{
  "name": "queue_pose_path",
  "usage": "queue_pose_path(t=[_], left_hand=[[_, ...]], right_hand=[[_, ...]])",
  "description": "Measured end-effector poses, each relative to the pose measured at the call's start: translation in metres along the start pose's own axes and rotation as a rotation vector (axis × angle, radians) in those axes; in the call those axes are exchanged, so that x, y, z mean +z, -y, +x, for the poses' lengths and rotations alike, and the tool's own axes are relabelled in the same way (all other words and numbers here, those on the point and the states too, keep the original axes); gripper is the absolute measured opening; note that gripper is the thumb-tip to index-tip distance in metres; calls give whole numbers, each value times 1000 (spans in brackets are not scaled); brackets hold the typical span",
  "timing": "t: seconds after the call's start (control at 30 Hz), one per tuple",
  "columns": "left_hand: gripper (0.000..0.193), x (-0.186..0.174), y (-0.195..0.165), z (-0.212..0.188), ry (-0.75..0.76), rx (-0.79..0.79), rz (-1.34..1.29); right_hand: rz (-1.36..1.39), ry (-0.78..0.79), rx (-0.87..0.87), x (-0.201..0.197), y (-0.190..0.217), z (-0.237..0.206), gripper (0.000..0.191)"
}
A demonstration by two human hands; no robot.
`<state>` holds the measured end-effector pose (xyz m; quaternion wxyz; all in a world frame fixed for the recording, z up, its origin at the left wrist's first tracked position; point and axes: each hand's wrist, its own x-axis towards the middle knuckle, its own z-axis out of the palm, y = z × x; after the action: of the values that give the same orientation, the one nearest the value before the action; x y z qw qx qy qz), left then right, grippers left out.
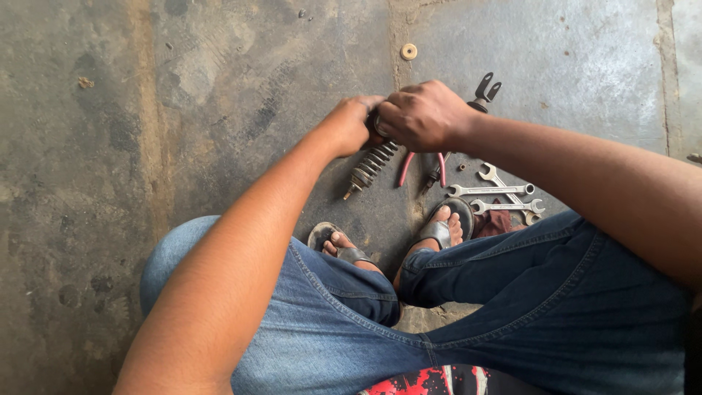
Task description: The person sits on the floor of a motorcycle repair workshop and works on a rear shock absorber. They slide the spring and collar along the damper shaft, remove and reposition washers and bushings by hand, and use a wrench to tighten the top fitting of the assembly.
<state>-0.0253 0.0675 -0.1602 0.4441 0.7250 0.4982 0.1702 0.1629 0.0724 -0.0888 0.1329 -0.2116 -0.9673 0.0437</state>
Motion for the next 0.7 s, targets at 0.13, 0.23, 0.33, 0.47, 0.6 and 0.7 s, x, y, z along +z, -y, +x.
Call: queue_pose_path(t=[0.13, 0.23, 0.33, 0.47, 0.6, 0.7], left_hand=[[52, 8, -2, -1, -49, 63, -49], [48, 6, -6, 1, 10, -65, -90], [43, 3, -10, -1, -41, -52, -79], [47, 1, -13, -1, -85, -86, -99], [47, -4, -14, -1, -110, -108, -12], [44, -7, -13, 0, -143, -98, -17]], right_hand=[[55, -24, 12, 4, 1, -6, 17], [85, 4, 44, 5, -2, -10, 18], [117, -15, 129, 6, -1, -8, 20], [100, 13, 246, 6, 6, 0, 22], [108, 152, 482, 5, 7, 8, 27], [313, 121, 400, 2, -12, 4, 35]])
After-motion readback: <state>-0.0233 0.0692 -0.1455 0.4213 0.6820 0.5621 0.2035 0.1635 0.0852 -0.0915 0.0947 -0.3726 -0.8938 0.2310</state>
